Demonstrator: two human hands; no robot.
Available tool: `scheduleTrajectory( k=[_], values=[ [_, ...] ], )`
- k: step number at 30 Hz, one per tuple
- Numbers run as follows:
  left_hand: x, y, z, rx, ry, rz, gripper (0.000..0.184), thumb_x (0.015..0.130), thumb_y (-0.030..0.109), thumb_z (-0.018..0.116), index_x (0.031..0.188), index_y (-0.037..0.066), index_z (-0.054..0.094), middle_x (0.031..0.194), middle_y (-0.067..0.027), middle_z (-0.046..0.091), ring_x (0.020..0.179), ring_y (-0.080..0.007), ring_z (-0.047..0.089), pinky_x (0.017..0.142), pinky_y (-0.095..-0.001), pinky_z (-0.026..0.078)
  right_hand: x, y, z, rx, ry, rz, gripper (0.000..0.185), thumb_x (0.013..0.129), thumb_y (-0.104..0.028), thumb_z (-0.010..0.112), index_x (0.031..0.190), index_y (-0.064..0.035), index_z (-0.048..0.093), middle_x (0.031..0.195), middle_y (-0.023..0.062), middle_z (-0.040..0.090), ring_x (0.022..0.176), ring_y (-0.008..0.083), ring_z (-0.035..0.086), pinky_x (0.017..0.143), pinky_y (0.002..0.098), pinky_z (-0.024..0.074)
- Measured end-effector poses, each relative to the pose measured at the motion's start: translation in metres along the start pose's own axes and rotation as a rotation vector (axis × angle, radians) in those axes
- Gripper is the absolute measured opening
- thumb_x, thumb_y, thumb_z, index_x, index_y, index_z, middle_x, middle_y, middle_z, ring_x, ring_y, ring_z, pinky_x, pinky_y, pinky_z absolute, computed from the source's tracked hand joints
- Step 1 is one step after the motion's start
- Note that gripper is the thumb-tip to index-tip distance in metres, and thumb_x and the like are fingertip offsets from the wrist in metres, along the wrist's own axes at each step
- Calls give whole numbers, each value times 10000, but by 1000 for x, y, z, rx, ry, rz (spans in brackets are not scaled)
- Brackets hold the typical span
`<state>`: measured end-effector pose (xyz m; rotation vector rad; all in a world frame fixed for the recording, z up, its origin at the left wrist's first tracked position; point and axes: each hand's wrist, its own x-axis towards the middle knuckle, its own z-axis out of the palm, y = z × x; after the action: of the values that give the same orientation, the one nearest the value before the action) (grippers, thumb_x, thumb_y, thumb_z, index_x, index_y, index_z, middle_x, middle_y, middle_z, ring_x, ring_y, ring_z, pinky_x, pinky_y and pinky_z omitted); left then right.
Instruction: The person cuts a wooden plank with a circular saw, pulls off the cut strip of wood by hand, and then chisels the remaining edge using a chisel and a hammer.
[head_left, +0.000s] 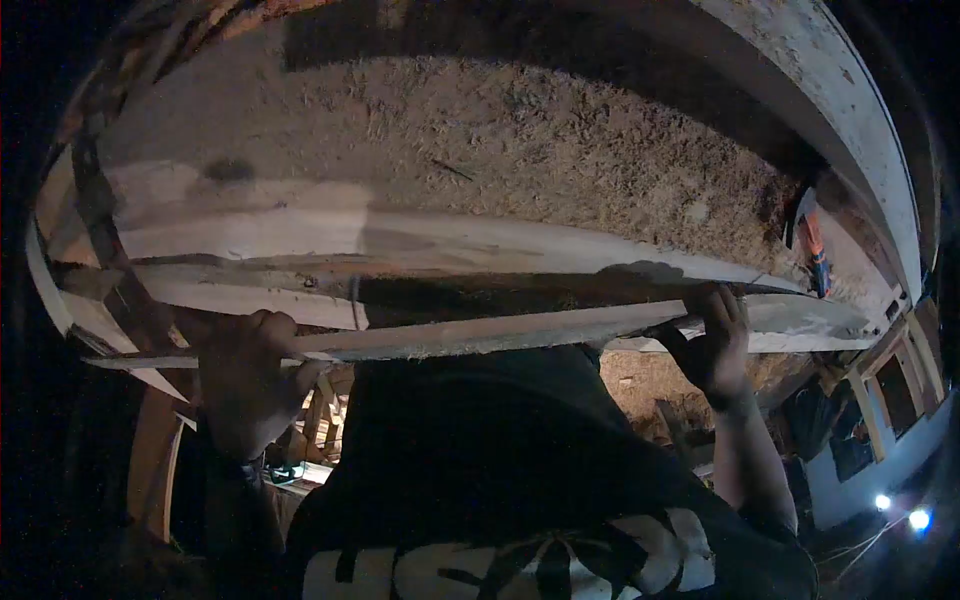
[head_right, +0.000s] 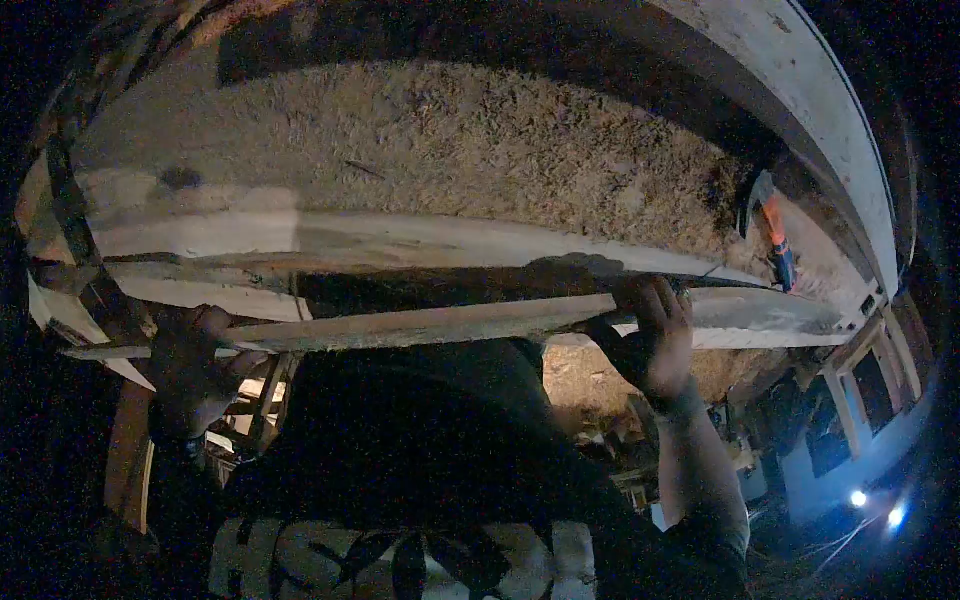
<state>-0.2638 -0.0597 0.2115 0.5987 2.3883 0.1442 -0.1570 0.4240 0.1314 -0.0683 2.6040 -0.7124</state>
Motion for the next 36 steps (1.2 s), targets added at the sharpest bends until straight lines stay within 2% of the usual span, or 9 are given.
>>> scheduleTrajectory(
  k=[4, 8, 11, 12, 18, 27, 30, 33, 36],
  values=[
    [-4, 2, -2, 78, 164, 105, 374, 766, 326, 870, 969, 100, 653, 891, -119, 632, 849, -345, 635, 787, -488, 491, -8, 3, 2, -14, -38, 81, 510, 689, -367, 929, 1023, -84, 668, 969, 107, 659, 936, 366, 630, 802, 480, 484],
    [-1, 5, -11, 89, -112, -44, 380, 801, 370, 829, 1016, 102, 665, 893, -117, 629, 830, -342, 645, 781, -491, 493, -4, 3, 0, 1, -72, -8, 564, 679, -315, 952, 1043, -23, 635, 960, 157, 633, 897, 394, 613, 773, 479, 490],
    [1, 6, -13, 92, -116, -59, 378, 794, 363, 825, 1007, 102, 653, 891, -116, 631, 816, -341, 643, 758, -494, 482, -7, 8, 7, -88, 35, -141, 568, 688, -329, 943, 1051, -25, 629, 992, 159, 631, 898, 405, 606, 778, 478, 487],
    [2, 9, -13, 133, -172, -79, 384, 768, 340, 841, 999, 104, 644, 901, -113, 633, 836, -335, 640, 743, -495, 474, -5, 1, 2, -49, -51, -16, 559, 705, -343, 930, 1061, -28, 636, 1025, 158, 632, 930, 410, 604, 804, 479, 487],
    [5, 3, -14, -57, -276, -169, 391, 736, 304, 872, 984, 112, 639, 893, -94, 621, 896, -307, 637, 750, -468, 478, -9, 1, 7, -36, -28, 42, 558, 715, -367, 916, 1080, -41, 648, 1013, 149, 631, 985, 408, 600, 848, 496, 475],
    [7, -4, -11, -100, -183, -92, 464, 670, 270, 916, 1004, 93, 649, 935, -101, 655, 914, -307, 666, 780, -452, 495, -1, 0, 3, -73, -16, -67, 550, 752, -447, 865, 1003, -32, 606, 940, 158, 591, 904, 402, 570, 771, 494, 442],
    [7, -7, -8, -77, -139, -56, 466, 687, 290, 904, 1026, 88, 656, 967, -113, 678, 939, -306, 684, 826, -437, 507, 0, -4, -1, -27, -63, 45, 546, 661, -371, 930, 1021, -62, 660, 907, 111, 618, 921, 368, 603, 826, 499, 470],
    [12, -12, 1, -25, 76, 64, 459, 709, 331, 883, 1057, 120, 670, 983, -98, 706, 904, -324, 698, 834, -464, 526, 2, 4, 6, -40, 26, -34, 521, 653, -352, 931, 994, -69, 658, 879, 116, 610, 867, 365, 596, 765, 493, 462],
    [12, -18, 13, 62, 160, 75, 426, 738, 371, 846, 1076, 168, 688, 958, -97, 725, 868, -343, 705, 827, -496, 539, 4, 7, 2, 54, -99, 51, 559, 689, -308, 911, 1064, -23, 611, 997, 181, 612, 962, 400, 596, 832, 486, 466]
  ],
)
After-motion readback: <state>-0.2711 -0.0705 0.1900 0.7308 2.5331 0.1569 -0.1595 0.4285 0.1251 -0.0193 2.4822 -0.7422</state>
